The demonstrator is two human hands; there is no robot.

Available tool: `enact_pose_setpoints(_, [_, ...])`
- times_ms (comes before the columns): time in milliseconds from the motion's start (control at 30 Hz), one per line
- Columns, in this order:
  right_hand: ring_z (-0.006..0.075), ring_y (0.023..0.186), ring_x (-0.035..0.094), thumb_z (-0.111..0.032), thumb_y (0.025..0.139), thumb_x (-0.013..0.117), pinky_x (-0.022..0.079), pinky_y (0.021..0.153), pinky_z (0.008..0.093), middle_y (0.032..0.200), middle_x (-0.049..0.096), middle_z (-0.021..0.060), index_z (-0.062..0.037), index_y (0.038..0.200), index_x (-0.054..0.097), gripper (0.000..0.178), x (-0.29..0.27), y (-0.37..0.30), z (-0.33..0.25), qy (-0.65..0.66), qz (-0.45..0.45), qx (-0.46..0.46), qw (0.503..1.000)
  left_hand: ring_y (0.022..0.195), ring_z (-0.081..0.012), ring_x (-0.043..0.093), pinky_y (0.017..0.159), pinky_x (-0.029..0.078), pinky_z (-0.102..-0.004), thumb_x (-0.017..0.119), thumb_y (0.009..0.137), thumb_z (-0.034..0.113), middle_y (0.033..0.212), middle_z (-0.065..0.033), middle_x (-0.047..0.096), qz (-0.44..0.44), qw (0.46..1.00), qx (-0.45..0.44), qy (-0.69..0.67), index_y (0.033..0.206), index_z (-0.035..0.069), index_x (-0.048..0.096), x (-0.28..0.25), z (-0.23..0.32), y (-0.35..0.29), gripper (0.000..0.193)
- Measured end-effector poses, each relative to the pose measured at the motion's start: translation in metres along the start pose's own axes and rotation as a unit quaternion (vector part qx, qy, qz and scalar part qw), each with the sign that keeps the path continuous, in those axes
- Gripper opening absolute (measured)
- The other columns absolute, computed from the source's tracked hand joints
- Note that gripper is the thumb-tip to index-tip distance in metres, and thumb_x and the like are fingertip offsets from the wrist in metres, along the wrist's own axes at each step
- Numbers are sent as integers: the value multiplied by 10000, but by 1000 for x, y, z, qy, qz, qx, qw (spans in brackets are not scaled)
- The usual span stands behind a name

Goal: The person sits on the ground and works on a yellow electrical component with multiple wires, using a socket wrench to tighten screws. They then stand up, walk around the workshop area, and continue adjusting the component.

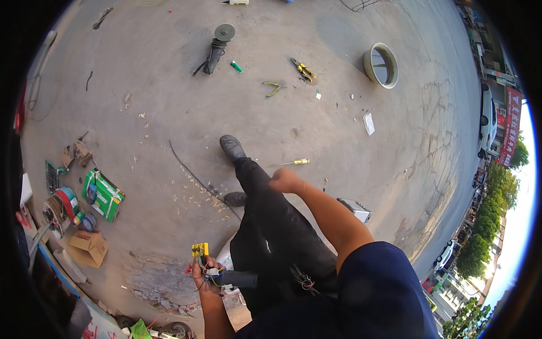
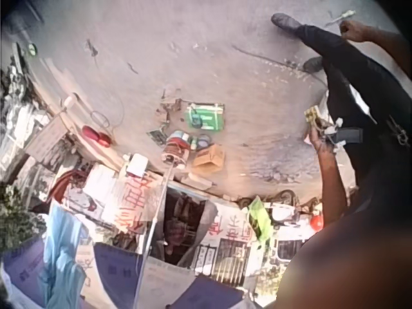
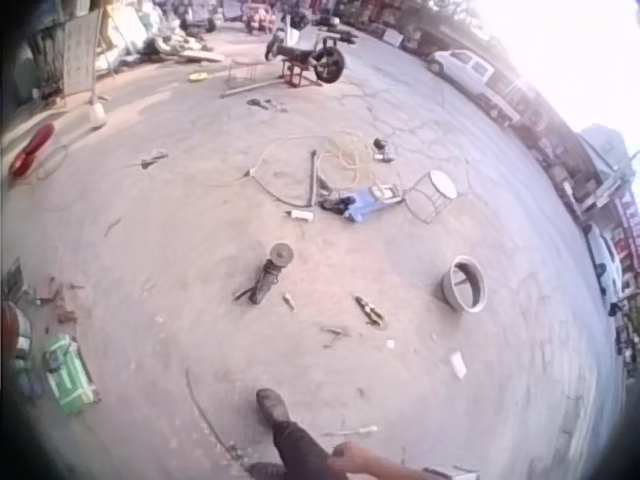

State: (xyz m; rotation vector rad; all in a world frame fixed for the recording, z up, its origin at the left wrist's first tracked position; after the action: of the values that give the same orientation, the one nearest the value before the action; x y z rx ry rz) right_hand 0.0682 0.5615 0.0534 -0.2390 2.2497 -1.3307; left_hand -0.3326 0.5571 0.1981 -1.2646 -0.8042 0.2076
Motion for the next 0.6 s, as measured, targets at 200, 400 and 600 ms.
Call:
enact_pose_setpoints(200, [352,892,709,-363,773,673,552,835,416,890,731,199,-56,904,757,344,-81,7,59,45,216,107,970,550,-260,569,587,550,-474,523,996,439,636,-113,563,62,996,10,55,780,30,554,7,-7,15,464])
enact_pose_setpoints(400, [337,862,713,-309,803,697,551,798,407,883,728,199,-35,938,746,309,-150,123,109,-8,232,136,963,586,-272,611,605,568,-461,495,1016,409,695,-111,591,157,986,-3,49,863,43,574,17,-74,57,405])
enact_pose_setpoints(600, [391,963,686,-325,812,667,534,877,447,949,719,237,-58,970,751,322,-204,282,185,-20,216,124,968,643,-297,612,674,530,-427,442,1030,440,656,-121,573,215,968,-128,33,764,26,571,80,-180,154,509])
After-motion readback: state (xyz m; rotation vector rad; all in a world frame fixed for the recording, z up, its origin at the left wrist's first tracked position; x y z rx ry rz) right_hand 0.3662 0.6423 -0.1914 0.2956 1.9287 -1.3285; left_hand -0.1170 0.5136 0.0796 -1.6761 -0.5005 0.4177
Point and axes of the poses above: each hand's wrist, its own y-axis towards the middle knuckle, its own x-axis out of the palm, z = x × y, the point moved 5 cm from there along y, towards the middle knuckle
